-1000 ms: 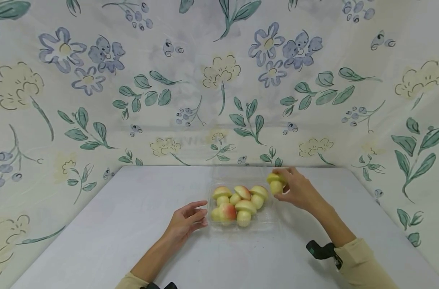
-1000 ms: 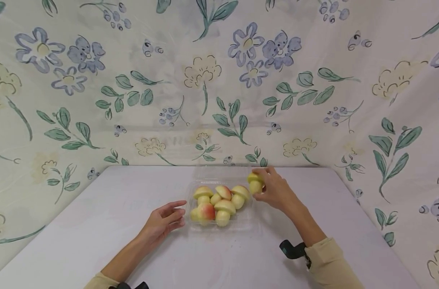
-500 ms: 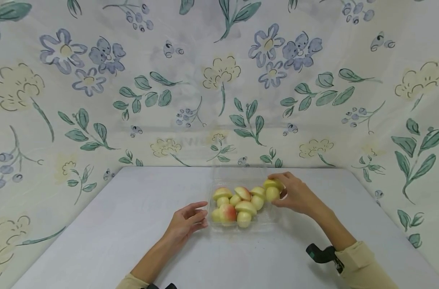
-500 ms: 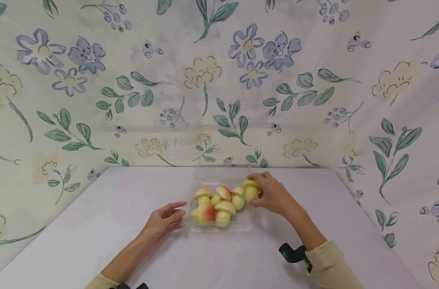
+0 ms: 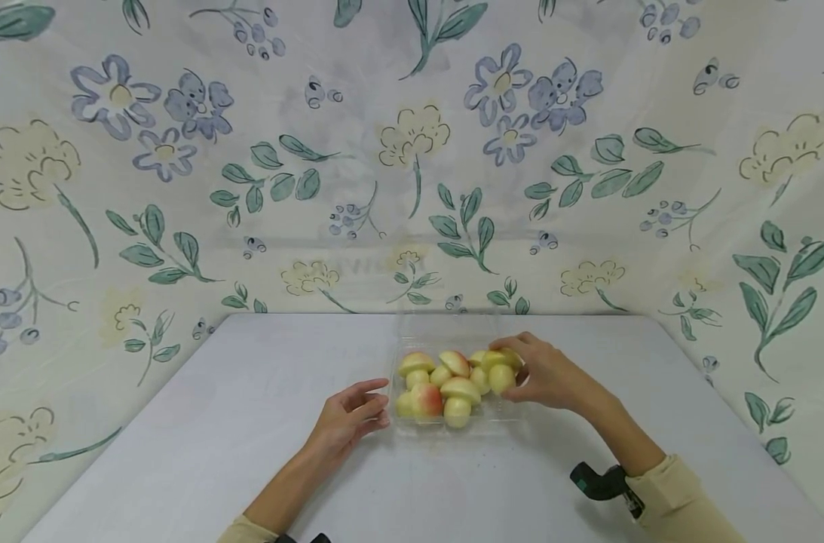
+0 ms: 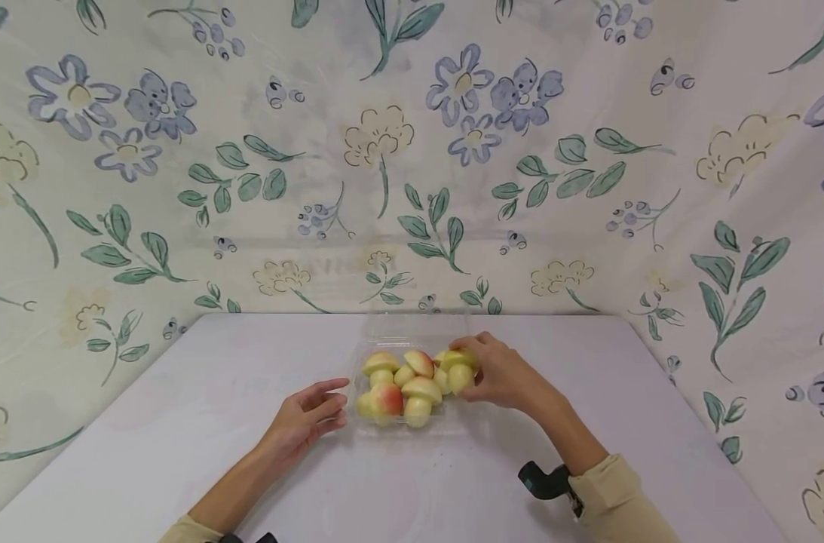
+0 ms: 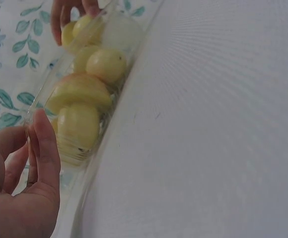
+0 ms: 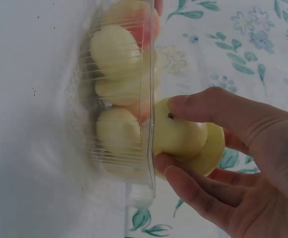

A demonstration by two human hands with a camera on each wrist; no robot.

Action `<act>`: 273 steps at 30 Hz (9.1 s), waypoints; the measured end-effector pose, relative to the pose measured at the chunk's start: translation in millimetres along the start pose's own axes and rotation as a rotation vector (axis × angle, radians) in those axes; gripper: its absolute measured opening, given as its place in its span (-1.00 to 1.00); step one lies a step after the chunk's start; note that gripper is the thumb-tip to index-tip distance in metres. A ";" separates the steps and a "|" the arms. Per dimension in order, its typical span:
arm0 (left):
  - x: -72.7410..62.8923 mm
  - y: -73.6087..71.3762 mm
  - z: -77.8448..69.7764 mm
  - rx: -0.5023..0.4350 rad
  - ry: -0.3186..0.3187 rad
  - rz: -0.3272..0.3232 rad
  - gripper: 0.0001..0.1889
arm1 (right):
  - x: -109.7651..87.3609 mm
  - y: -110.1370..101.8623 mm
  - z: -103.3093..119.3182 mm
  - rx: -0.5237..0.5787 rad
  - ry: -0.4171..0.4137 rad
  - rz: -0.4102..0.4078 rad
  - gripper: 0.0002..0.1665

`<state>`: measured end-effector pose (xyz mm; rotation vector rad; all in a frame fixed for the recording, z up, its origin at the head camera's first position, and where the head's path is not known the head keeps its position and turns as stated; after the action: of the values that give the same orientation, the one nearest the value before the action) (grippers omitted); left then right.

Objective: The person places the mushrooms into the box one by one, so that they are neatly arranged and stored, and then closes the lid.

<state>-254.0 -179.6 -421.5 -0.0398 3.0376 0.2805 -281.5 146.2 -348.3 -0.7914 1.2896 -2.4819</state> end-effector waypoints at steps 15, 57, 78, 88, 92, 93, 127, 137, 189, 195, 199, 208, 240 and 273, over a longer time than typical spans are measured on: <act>0.4 -0.1 0.4 -0.014 -0.005 0.003 -0.46 | -1.6 7.8 7.3 -0.025 -0.003 0.053 -0.27; 2.1 0.0 1.7 -0.008 -0.007 -0.010 -0.47 | 0.0 4.1 3.7 0.044 0.030 0.095 -0.69; 1.6 1.8 2.8 -0.007 -0.016 -0.017 -0.48 | -0.5 7.9 -0.2 0.062 -0.024 0.132 -0.78; 3.2 2.1 0.5 -0.012 -0.022 -0.023 -0.47 | 0.9 -2.8 -1.2 0.049 -0.013 0.104 -0.65; 3.9 2.5 -1.6 -0.005 -0.017 -0.027 -0.47 | 2.0 -9.9 -0.7 0.039 0.015 0.084 -0.62; 4.1 2.6 -2.0 -0.001 -0.014 -0.026 -0.47 | 2.3 -11.2 -1.0 0.039 0.018 0.080 -0.61; 5.2 5.1 -0.5 0.007 -0.004 0.023 -0.45 | 51.5 5.7 -80.3 0.113 0.327 0.053 -0.60; 5.5 2.3 1.0 0.000 -0.001 0.020 -0.46 | 61.9 9.7 -83.3 0.187 0.354 0.059 -0.56; 3.2 1.6 1.6 -0.001 -0.004 -0.046 -0.52 | 68.5 -10.0 -87.2 0.585 0.403 -0.061 -0.51; 1.0 1.7 1.4 -0.011 -0.019 -0.055 -0.51 | 61.7 -4.8 -89.6 0.631 0.384 -0.067 -0.46; 0.6 1.5 1.0 -0.012 -0.027 -0.051 -0.50 | 57.9 -2.7 -90.7 0.659 0.335 -0.080 -0.46; -1.3 1.6 -1.3 -0.051 -0.073 -0.027 -0.49 | 49.5 -1.1 -90.2 0.735 0.264 -0.099 -0.57; -0.4 4.8 -2.8 -0.057 -0.072 -0.047 -0.51 | 10.2 -0.5 -86.9 0.484 0.287 0.123 -0.43; 19.0 18.7 -11.9 0.024 -0.001 -0.067 -0.46 | 2.0 -0.8 -70.1 0.449 0.291 0.314 -0.11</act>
<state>-274.6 -163.8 -408.1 -0.1388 3.0307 0.2390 -322.4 193.7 -379.6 -0.1148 0.7957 -2.5341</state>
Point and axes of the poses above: each hand's wrist, its own x-axis towards the middle knuckle, its own y-axis out of the palm, z = x × y, the point moved 2 cm from there along x, towards the middle knuckle, and after that the axes turned 9 degrees about -z, right-handed, at the moved point
